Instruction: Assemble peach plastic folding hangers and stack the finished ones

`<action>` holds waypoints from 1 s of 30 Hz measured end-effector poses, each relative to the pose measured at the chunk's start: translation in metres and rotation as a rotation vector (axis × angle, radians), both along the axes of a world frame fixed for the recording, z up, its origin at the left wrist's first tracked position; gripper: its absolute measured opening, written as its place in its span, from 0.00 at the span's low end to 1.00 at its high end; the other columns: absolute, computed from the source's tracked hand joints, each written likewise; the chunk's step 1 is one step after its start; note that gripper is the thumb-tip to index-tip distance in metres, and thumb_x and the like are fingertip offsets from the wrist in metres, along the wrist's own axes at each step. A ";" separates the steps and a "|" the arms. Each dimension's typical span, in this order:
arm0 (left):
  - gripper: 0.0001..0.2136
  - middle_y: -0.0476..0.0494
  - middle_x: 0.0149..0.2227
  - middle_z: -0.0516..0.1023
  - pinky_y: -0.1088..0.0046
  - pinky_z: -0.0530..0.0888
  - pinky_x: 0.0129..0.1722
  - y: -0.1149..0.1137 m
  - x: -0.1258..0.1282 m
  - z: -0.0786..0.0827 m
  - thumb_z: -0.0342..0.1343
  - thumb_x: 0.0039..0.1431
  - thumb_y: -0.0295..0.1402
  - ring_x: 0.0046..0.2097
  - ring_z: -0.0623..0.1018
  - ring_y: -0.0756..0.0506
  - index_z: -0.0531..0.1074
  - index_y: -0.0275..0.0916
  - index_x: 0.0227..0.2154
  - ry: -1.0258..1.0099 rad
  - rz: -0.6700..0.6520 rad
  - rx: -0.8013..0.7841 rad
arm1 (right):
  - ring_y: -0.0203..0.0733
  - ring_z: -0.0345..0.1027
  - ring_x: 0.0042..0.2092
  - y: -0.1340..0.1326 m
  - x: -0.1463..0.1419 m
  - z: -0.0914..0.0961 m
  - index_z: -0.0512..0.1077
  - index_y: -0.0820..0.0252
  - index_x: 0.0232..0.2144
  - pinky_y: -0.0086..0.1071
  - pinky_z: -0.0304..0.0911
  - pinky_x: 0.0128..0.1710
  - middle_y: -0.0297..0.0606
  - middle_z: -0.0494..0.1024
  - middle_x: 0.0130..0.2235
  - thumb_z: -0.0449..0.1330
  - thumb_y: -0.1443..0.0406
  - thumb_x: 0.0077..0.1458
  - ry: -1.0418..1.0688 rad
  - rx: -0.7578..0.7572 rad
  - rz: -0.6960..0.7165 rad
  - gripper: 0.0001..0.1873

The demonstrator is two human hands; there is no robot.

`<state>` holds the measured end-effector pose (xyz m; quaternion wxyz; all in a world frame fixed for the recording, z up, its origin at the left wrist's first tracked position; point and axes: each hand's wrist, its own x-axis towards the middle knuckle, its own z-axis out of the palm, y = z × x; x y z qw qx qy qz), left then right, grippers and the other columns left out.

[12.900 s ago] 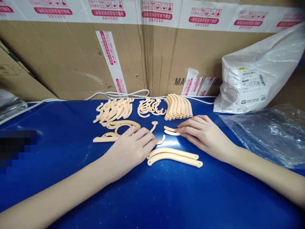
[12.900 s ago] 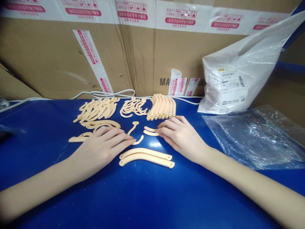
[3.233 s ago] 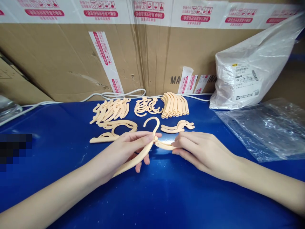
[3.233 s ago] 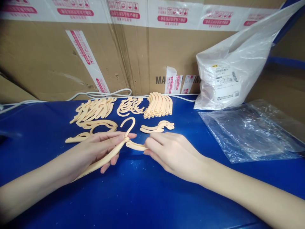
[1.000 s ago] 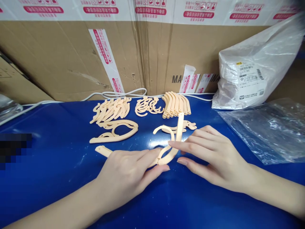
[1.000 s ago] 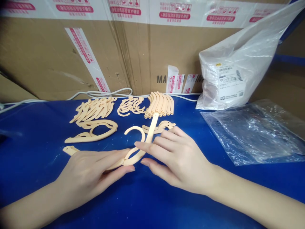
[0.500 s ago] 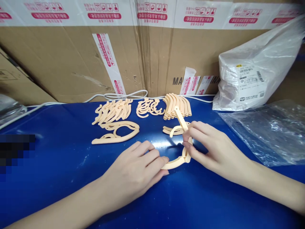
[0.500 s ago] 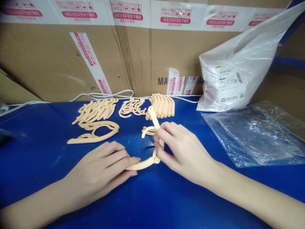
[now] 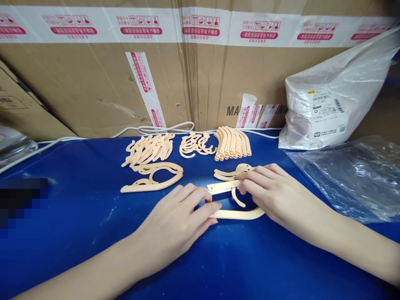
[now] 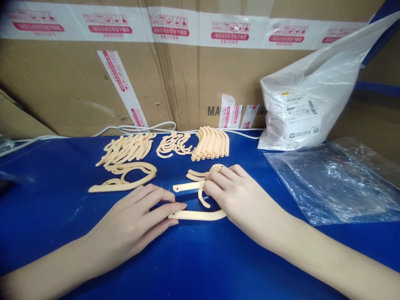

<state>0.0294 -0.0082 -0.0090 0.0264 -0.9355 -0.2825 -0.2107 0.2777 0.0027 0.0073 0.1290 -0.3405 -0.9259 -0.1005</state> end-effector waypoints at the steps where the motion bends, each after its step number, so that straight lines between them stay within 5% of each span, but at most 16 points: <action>1: 0.11 0.44 0.41 0.74 0.67 0.68 0.39 0.000 0.000 0.000 0.46 0.67 0.30 0.40 0.71 0.45 0.71 0.38 0.46 0.004 -0.004 -0.018 | 0.45 0.65 0.45 0.001 0.001 -0.001 0.68 0.61 0.35 0.37 0.54 0.40 0.42 0.74 0.42 0.47 0.72 0.63 -0.006 -0.004 -0.005 0.11; 7: 0.14 0.41 0.41 0.73 0.66 0.71 0.40 0.000 -0.002 0.001 0.42 0.67 0.28 0.41 0.71 0.43 0.69 0.36 0.50 0.061 -0.019 -0.095 | 0.46 0.67 0.41 -0.001 0.000 -0.002 0.71 0.62 0.38 0.39 0.57 0.41 0.42 0.75 0.38 0.48 0.71 0.64 -0.056 0.013 -0.011 0.11; 13: 0.11 0.44 0.38 0.74 0.67 0.68 0.40 0.000 -0.003 0.000 0.45 0.67 0.30 0.40 0.70 0.44 0.71 0.38 0.45 0.050 -0.025 -0.089 | 0.42 0.64 0.35 -0.019 -0.015 -0.002 0.72 0.63 0.35 0.36 0.58 0.35 0.39 0.72 0.34 0.53 0.60 0.63 0.073 -0.020 0.125 0.12; 21: 0.12 0.46 0.37 0.74 0.70 0.68 0.38 -0.003 -0.003 0.017 0.44 0.68 0.39 0.38 0.71 0.47 0.70 0.40 0.43 -0.212 0.002 -0.383 | 0.40 0.61 0.31 -0.026 -0.016 -0.006 0.69 0.63 0.33 0.35 0.57 0.31 0.37 0.69 0.30 0.47 0.69 0.65 -0.022 -0.085 0.234 0.12; 25: 0.10 0.49 0.38 0.74 0.73 0.69 0.41 0.018 0.006 0.029 0.43 0.68 0.32 0.40 0.73 0.49 0.70 0.40 0.41 -0.366 0.150 -0.442 | 0.39 0.60 0.29 -0.030 -0.016 -0.005 0.68 0.65 0.39 0.35 0.56 0.29 0.37 0.71 0.31 0.48 0.71 0.64 -0.087 -0.058 0.300 0.09; 30: 0.09 0.46 0.40 0.75 0.70 0.69 0.46 0.064 0.037 0.039 0.47 0.65 0.26 0.45 0.73 0.47 0.72 0.36 0.40 -0.145 0.006 -0.255 | 0.38 0.59 0.24 -0.033 -0.016 -0.007 0.67 0.64 0.43 0.35 0.50 0.22 0.35 0.70 0.29 0.44 0.71 0.64 -0.125 -0.017 0.348 0.12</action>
